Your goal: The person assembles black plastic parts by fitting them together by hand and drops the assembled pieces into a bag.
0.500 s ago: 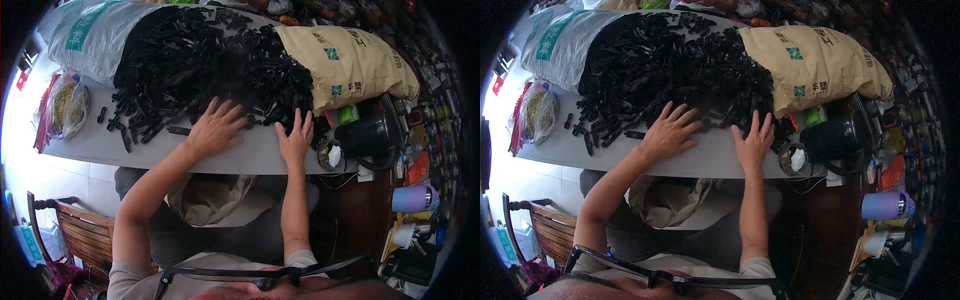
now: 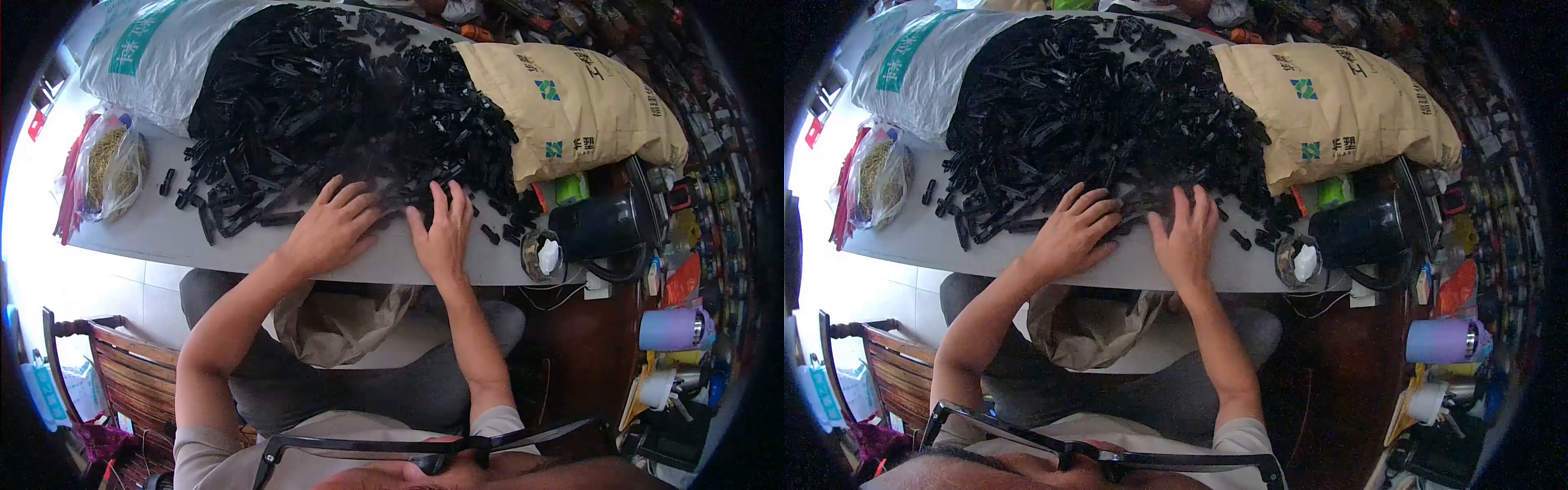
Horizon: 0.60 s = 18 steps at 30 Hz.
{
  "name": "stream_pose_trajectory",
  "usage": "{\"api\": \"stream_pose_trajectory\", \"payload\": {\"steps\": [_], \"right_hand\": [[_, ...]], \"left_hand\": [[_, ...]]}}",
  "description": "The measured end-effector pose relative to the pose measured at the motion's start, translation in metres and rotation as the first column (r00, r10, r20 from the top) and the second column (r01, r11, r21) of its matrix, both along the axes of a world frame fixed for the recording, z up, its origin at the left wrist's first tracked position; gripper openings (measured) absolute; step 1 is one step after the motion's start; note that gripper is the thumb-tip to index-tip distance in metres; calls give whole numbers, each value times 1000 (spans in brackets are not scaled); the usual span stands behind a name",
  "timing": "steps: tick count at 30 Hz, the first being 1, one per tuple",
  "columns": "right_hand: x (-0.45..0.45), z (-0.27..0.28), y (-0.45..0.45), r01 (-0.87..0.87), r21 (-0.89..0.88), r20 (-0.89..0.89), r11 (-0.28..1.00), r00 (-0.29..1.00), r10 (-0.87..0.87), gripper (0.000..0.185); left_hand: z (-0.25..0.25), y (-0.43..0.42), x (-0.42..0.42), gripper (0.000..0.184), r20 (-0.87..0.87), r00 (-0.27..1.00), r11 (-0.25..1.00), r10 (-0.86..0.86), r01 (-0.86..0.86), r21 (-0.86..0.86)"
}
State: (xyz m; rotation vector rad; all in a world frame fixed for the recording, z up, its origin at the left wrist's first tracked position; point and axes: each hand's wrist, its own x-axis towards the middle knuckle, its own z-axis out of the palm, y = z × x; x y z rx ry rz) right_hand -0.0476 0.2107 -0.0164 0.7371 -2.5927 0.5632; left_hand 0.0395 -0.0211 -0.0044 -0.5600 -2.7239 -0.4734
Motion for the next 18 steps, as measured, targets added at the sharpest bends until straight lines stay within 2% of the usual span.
{"api": "stream_pose_trajectory", "payload": {"steps": [6, 8, 14, 18], "right_hand": [[0, 1, -2, -175, -38, 16, 984, 984, 176, 50], [2, 6, -1, -255, -85, 41, 963, 965, 259, 48], [1, 7, 5, -320, -313, 122, 894, 920, 372, 45], [4, 10, 11, -280, -303, -8, 911, 957, 291, 41]], "left_hand": [[1, -4, 5, 43, -20, 1000, 1000, -22, 23, 15], [4, -2, 6, 43, -61, 998, 999, -28, 29, 17], [5, 9, 3, 43, -124, 992, 1000, -23, 24, 6], [-3, 17, -1, 36, -109, 994, 1000, 8, -8, 0]]}}
